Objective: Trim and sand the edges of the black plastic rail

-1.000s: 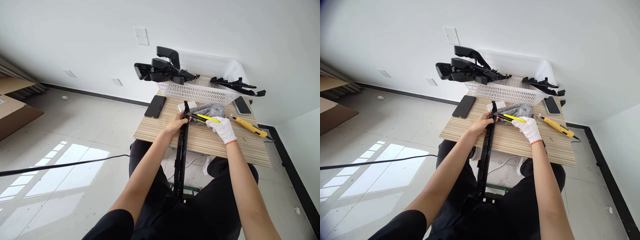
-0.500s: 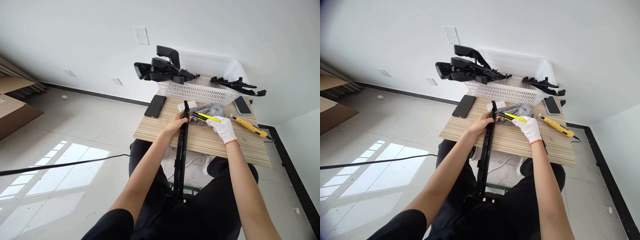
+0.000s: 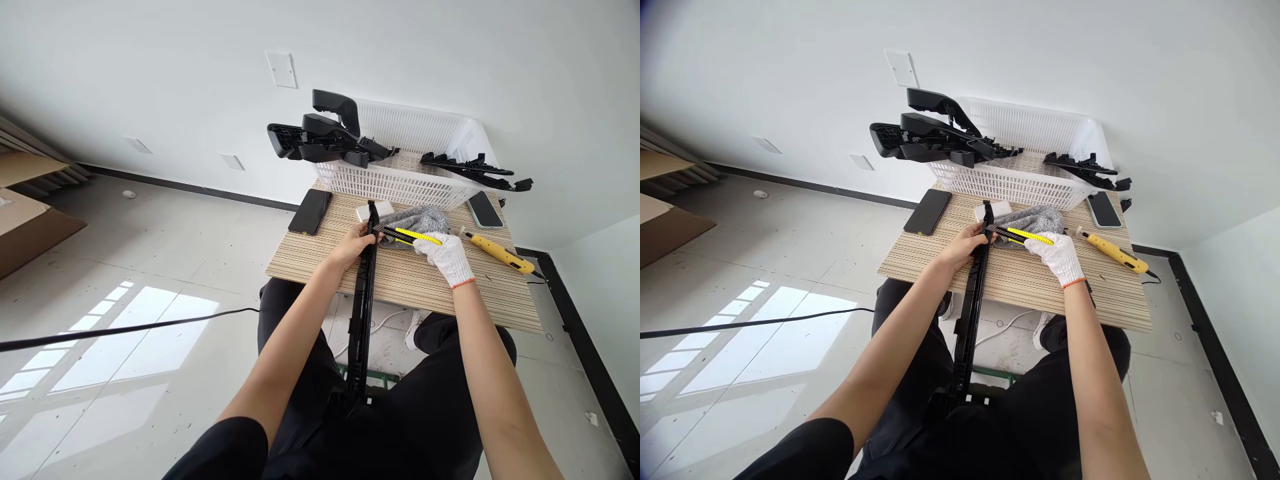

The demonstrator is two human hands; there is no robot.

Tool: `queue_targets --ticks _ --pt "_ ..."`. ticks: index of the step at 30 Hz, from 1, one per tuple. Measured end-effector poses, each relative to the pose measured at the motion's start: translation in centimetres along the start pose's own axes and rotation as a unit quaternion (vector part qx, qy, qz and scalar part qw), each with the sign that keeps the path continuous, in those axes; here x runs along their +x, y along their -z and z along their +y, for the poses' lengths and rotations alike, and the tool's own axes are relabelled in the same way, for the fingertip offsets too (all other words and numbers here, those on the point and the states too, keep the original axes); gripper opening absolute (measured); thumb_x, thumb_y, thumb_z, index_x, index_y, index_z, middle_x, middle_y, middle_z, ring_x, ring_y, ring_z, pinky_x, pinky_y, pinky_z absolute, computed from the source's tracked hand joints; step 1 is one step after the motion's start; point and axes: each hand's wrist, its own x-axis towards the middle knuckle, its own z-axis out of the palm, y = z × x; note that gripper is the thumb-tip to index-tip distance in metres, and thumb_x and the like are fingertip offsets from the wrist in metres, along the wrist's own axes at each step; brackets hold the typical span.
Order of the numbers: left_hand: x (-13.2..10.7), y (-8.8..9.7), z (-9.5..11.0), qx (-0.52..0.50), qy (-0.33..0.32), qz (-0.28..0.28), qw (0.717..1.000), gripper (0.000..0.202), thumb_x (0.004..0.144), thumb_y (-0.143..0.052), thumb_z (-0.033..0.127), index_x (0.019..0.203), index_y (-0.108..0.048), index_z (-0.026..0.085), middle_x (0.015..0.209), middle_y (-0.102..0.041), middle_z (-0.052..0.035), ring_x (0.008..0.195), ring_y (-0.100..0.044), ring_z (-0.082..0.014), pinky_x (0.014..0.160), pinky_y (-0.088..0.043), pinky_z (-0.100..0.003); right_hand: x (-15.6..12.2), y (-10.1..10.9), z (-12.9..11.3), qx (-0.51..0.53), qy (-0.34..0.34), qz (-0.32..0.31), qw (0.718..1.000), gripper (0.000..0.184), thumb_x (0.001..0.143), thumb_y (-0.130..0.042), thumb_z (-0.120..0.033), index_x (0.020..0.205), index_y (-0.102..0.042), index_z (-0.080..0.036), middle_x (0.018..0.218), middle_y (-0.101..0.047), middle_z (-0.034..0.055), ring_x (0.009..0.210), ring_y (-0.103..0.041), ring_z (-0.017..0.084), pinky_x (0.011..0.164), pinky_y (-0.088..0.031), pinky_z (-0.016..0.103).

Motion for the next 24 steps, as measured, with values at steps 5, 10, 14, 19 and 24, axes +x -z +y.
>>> queue_targets --ticks 5,10,14,19,24 --pt "0.27 0.18 -0.3 -0.008 -0.008 -0.007 1.0 0.038 0.065 -0.067 0.005 0.102 -0.066 0.013 0.103 -0.074 -0.0066 0.1 -0.068 -0.018 0.097 -0.049 -0.031 0.11 0.0 0.17 -0.019 0.005 0.015 1.0 0.045 0.063 -0.083 -0.048 0.091 -0.079 -0.013 0.064 -0.068 0.0029 0.046 -0.042 0.007 0.041 -0.033 0.023" --pt "0.38 0.17 -0.46 -0.017 -0.004 -0.006 1.0 0.036 0.065 -0.067 0.005 0.1 -0.067 0.014 0.1 -0.074 -0.0053 0.101 -0.068 -0.018 0.101 -0.049 -0.033 0.18 -0.04 0.26 -0.024 0.013 -0.002 1.0 0.05 0.06 -0.085 -0.047 0.096 -0.078 -0.013 0.061 -0.064 -0.0002 0.047 -0.044 0.008 0.043 -0.037 0.024" --pt "0.32 0.13 -0.38 -0.02 -0.001 -0.005 1.0 0.034 0.066 -0.067 0.005 0.099 -0.067 0.014 0.103 -0.074 -0.0062 0.106 -0.067 -0.0192 0.105 -0.047 -0.035 0.15 -0.1 0.11 -0.022 0.012 0.013 1.0 0.052 0.061 -0.084 -0.047 0.1 -0.078 -0.013 0.059 -0.061 -0.0019 0.048 -0.045 0.009 0.045 -0.038 0.024" --pt "0.32 0.13 -0.37 -0.018 -0.002 0.001 1.0 0.035 0.066 -0.067 0.005 0.1 -0.067 0.014 0.103 -0.074 -0.0054 0.106 -0.067 -0.0192 0.106 -0.047 -0.035 0.18 -0.06 0.14 -0.031 0.015 -0.003 0.999 0.05 0.061 -0.085 -0.046 0.099 -0.078 -0.014 0.062 -0.063 -0.0013 0.049 -0.045 0.009 0.045 -0.039 0.024" --pt "0.45 0.18 -0.52 -0.016 -0.006 -0.004 1.0 0.035 0.065 -0.066 0.005 0.099 -0.067 0.014 0.1 -0.074 -0.0054 0.106 -0.068 -0.0195 0.105 -0.047 -0.035 0.28 -0.02 0.29 -0.021 0.012 -0.002 1.0 0.05 0.061 -0.084 -0.046 0.099 -0.078 -0.014 0.06 -0.062 -0.0018 0.047 -0.045 0.009 0.044 -0.039 0.024"
